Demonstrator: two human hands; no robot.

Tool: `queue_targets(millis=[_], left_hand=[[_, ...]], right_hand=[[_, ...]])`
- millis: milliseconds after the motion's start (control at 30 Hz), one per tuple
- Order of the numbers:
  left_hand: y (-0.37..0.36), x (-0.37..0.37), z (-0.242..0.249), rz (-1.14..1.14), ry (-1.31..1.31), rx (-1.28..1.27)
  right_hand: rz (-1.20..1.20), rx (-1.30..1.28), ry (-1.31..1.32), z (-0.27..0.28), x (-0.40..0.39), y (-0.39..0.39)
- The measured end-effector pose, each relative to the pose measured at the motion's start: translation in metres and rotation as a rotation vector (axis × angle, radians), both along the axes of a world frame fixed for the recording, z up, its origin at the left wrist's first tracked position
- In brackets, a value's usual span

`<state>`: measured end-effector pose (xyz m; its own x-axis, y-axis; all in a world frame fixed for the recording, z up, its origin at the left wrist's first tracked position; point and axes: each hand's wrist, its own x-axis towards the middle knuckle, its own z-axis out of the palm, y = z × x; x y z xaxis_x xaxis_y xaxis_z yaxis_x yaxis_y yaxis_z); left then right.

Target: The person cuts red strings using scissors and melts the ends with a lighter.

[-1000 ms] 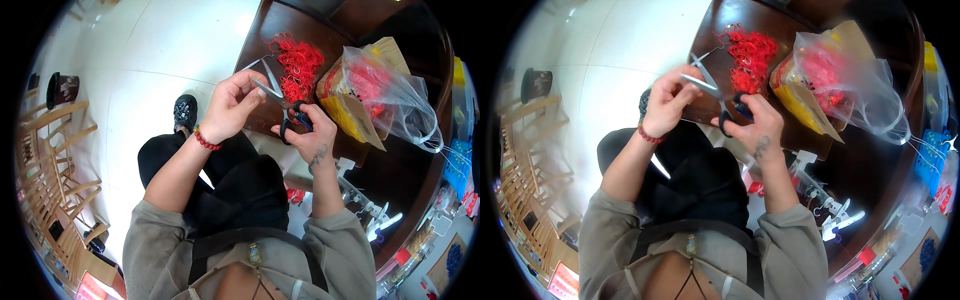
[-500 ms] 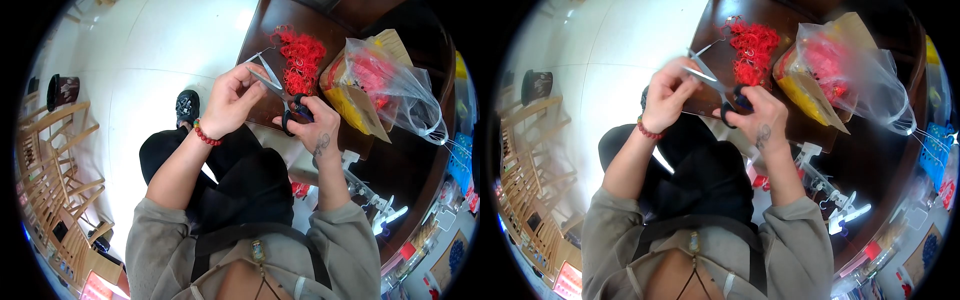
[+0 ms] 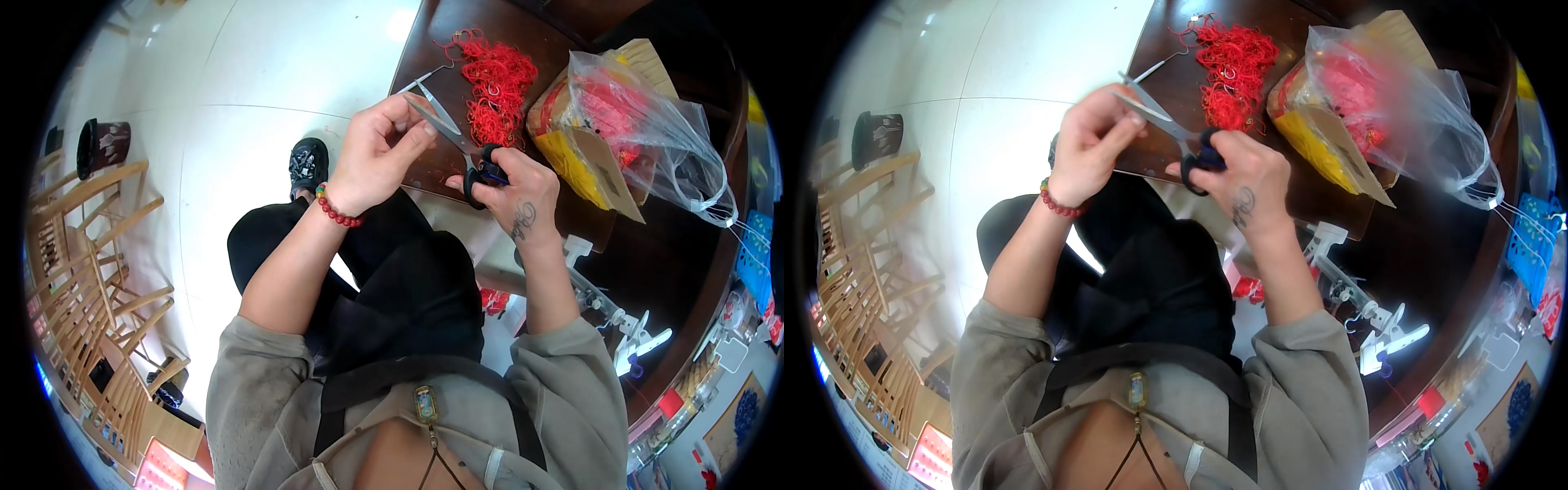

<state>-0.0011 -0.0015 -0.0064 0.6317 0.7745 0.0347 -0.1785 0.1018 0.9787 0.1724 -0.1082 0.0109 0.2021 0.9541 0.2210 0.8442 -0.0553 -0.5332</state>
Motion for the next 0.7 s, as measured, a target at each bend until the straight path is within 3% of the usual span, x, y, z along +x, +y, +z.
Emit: queue_targets(millis=[133, 233, 433, 700], left_hand=[[0.002, 0.000, -0.005, -0.009, 0.011, 0.015], [0.003, 0.000, 0.002, -0.041, 0.013, -0.118], [0.004, 0.004, 0.002, -0.053, -0.022, -0.208], [0.005, 0.003, 0.002, -0.034, -0.023, -0.299]], right_hand=[[-0.006, -0.014, 0.065, -0.003, 0.000, 0.000], [-0.081, -0.168, 0.255, -0.003, -0.001, -0.002], [-0.235, -0.180, 0.695, -0.006, -0.009, 0.002], [-0.349, -0.084, 0.641, -0.010, -0.014, 0.004]])
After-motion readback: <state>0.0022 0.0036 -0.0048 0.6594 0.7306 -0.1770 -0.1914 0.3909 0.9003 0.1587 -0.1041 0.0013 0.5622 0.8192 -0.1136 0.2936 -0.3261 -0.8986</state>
